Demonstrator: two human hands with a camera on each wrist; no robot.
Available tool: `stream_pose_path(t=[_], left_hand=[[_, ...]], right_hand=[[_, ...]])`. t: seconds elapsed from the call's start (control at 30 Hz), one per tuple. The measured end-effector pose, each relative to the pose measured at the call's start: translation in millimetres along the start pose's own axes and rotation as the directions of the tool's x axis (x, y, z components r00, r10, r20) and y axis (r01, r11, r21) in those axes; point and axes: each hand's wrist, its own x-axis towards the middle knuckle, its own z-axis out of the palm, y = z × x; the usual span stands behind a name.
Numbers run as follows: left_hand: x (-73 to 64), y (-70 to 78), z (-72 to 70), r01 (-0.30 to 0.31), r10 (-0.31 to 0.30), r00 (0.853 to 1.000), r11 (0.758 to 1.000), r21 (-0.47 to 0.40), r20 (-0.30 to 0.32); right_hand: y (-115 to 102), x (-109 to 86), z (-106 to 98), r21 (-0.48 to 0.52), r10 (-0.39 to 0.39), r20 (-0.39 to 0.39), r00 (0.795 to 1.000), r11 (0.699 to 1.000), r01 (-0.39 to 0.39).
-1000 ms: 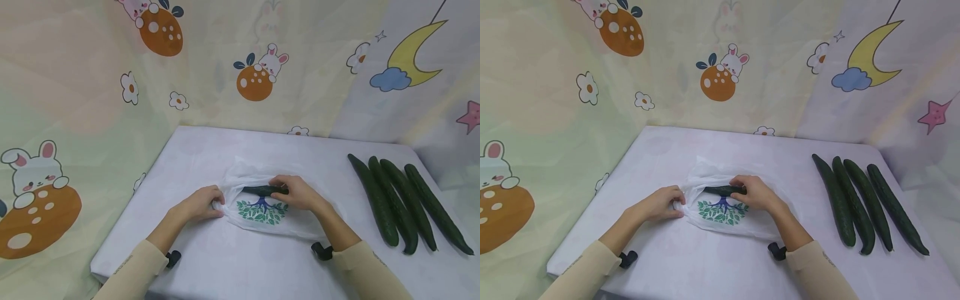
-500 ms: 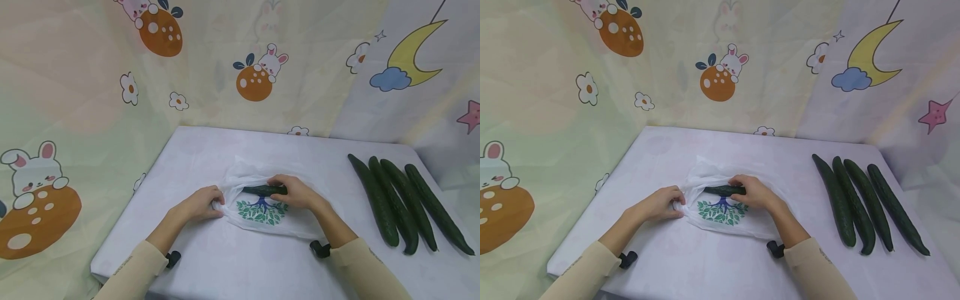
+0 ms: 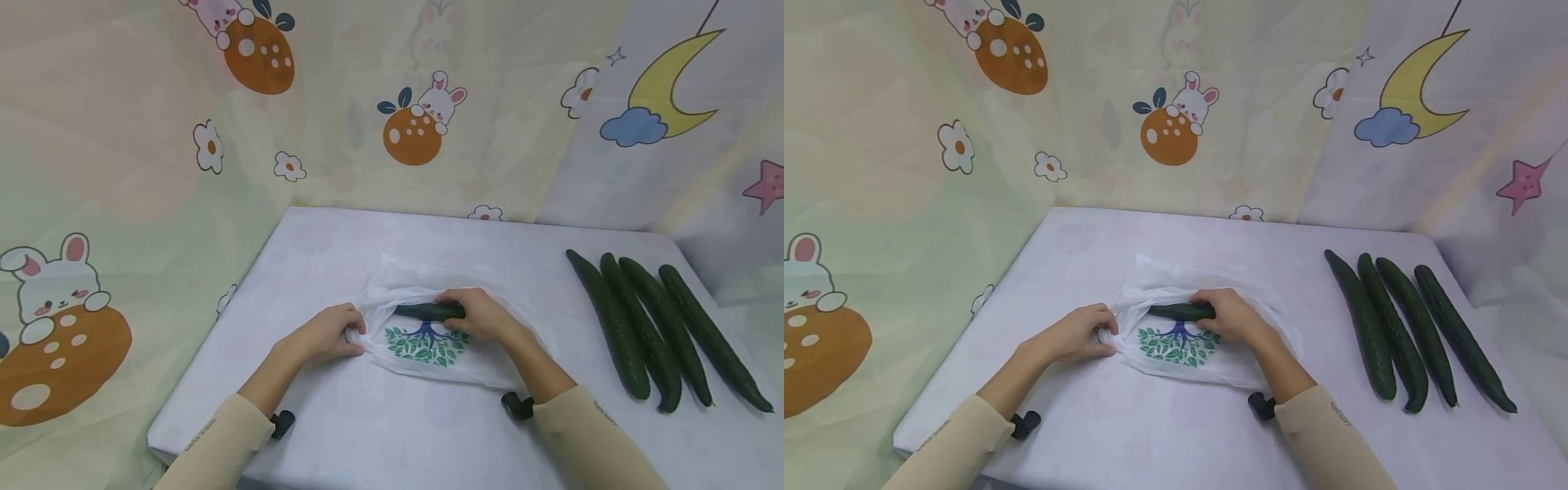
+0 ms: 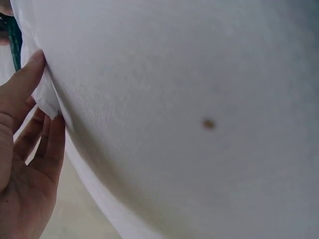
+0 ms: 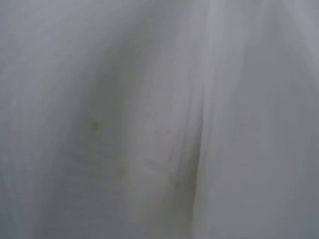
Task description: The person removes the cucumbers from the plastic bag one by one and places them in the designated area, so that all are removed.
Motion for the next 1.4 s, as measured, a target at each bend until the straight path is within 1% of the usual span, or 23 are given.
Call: stream_pose_path(t=[0.1,0.3,0.53,0.7,0.93,1.0,1.2,1.4], left_hand=[[0.2,-1.4,1.3,0.011,-0.011,1.0,1.0,-0.002,0.003],[1.1,-3.4,0.7,0.025,-0.025,1.0,1.0,0.008,0.001],[2.0,-2.8,-2.2,0.021,-0.021,1.0,1.0,-0.005,0.009],[-0.3,-2.8,-2.8,0.01,-0.01,1.0,1.0,-0.009,0.004],[-2.8,-4.0,2.3,0.037,-0.037,0.999,0.999,-0.035,0.002],[-2.8,-4.3,2.9,0.036,-0.036,0.999,0.999,-0.037,0.002],[-1.1,-5.6,3.0,0.017,-0.017,1.0,0.999,-0.04,-0.002],[0.7,-6.5,2.1,0.0,0.0,1.0,0.999,-0.036,-0.004]], right_hand=[[2,-1.1,0,0.003,-0.019,-0.007,1.0,1.0,0.019],[5,-8.5,-3,0.006,-0.109,-0.009,0.994,0.994,0.109],[5,-19.0,-9,0.014,-0.157,0.019,0.987,0.988,0.156],[3,-22.2,-12,0.028,-0.17,0.046,0.984,0.985,0.169],[-2,-27.2,-17,0.056,-0.18,0.119,0.976,0.983,0.175],[-4,-29.6,-18,0.056,-0.178,0.131,0.975,0.984,0.172],[-3,-36.6,-25,0.052,-0.198,0.131,0.972,0.98,0.192],[-4,-41.8,-31,0.08,-0.206,0.144,0.968,0.977,0.196]])
